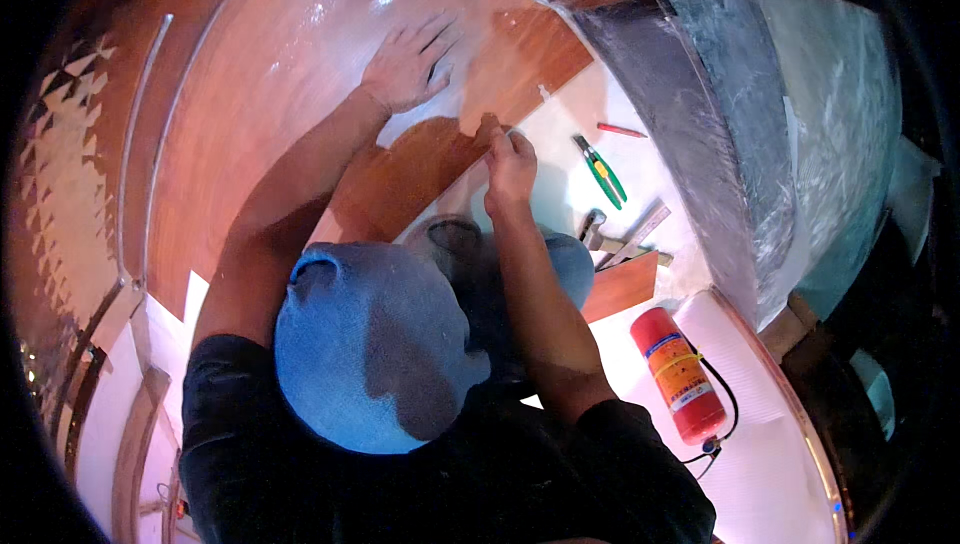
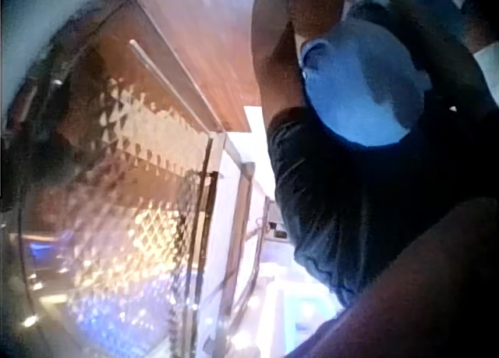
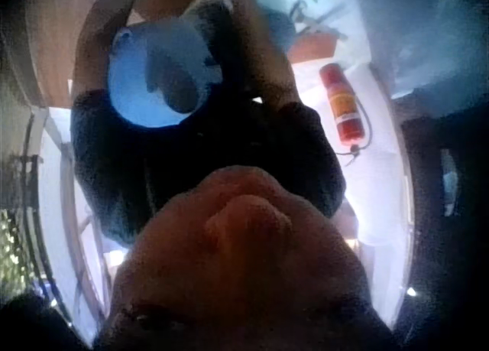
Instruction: The person kneels on the floor and installs wooden flooring planks. They use a utility knife to trim the edges of the planks for a precise fit and a pencil to mark cutting lines along the wall.
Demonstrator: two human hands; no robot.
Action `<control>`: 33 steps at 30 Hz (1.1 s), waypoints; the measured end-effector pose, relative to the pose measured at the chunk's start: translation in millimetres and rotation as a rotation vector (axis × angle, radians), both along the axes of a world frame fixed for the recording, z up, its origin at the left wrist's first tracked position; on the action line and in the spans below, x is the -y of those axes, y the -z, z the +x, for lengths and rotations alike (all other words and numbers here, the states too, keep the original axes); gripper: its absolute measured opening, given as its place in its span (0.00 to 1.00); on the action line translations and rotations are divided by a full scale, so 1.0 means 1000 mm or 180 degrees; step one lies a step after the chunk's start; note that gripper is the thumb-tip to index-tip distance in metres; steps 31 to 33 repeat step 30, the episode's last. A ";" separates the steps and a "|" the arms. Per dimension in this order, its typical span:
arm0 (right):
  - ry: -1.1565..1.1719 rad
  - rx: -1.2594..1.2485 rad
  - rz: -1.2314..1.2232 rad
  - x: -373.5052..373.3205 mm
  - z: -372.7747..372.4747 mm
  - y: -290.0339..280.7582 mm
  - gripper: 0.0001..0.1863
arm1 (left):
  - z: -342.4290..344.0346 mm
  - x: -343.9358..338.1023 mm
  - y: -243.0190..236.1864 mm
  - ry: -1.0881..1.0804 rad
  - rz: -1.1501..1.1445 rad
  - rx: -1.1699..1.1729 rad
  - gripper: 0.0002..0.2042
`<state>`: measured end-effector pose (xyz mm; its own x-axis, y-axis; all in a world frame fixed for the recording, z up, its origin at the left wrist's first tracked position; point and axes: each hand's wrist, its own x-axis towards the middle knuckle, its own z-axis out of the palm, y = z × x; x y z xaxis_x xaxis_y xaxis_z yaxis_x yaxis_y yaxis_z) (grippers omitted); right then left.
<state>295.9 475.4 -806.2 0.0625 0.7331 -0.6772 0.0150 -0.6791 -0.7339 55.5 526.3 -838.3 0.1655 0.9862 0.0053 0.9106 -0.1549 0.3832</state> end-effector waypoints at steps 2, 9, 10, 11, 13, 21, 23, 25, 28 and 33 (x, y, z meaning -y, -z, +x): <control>0.0514 -0.0545 -0.0175 -0.011 -0.012 -0.010 0.16 | -0.002 -0.003 -0.001 0.0017 0.0042 -0.0032 0.32; 0.0663 -0.0912 -0.0004 -0.001 -0.030 -0.010 0.21 | -0.010 -0.002 0.000 0.0081 0.0022 0.0531 0.30; 0.0443 -0.0850 -0.0122 -0.005 -0.035 -0.023 0.22 | -0.011 -0.002 -0.002 0.0071 0.0024 0.0624 0.30; 0.0227 -0.0788 -0.0238 -0.007 -0.038 -0.033 0.22 | -0.010 0.000 -0.004 0.0059 0.0019 0.0729 0.30; 0.0183 -0.1082 -0.0427 -0.012 -0.034 -0.039 0.22 | -0.012 0.000 -0.006 0.0043 0.0076 0.0939 0.30; -0.0037 -0.1031 -0.0794 0.008 -0.031 -0.068 0.23 | -0.018 -0.011 -0.030 -0.0446 -0.0321 0.1579 0.32; -0.0490 -0.0750 -0.1006 0.007 -0.015 -0.080 0.25 | -0.019 0.001 -0.049 -0.0748 -0.0966 0.2146 0.32; -0.0380 -0.1113 -0.1084 0.012 0.003 -0.087 0.25 | -0.028 0.032 -0.075 -0.1043 -0.1825 0.2857 0.32; -0.0183 -0.1761 -0.0949 0.015 -0.004 -0.165 0.25 | -0.029 0.087 -0.158 -0.1463 -0.2027 0.2712 0.28; -0.0367 -0.1933 -0.1014 0.017 -0.005 -0.194 0.24 | -0.041 0.113 -0.243 -0.1929 -0.2190 0.2928 0.26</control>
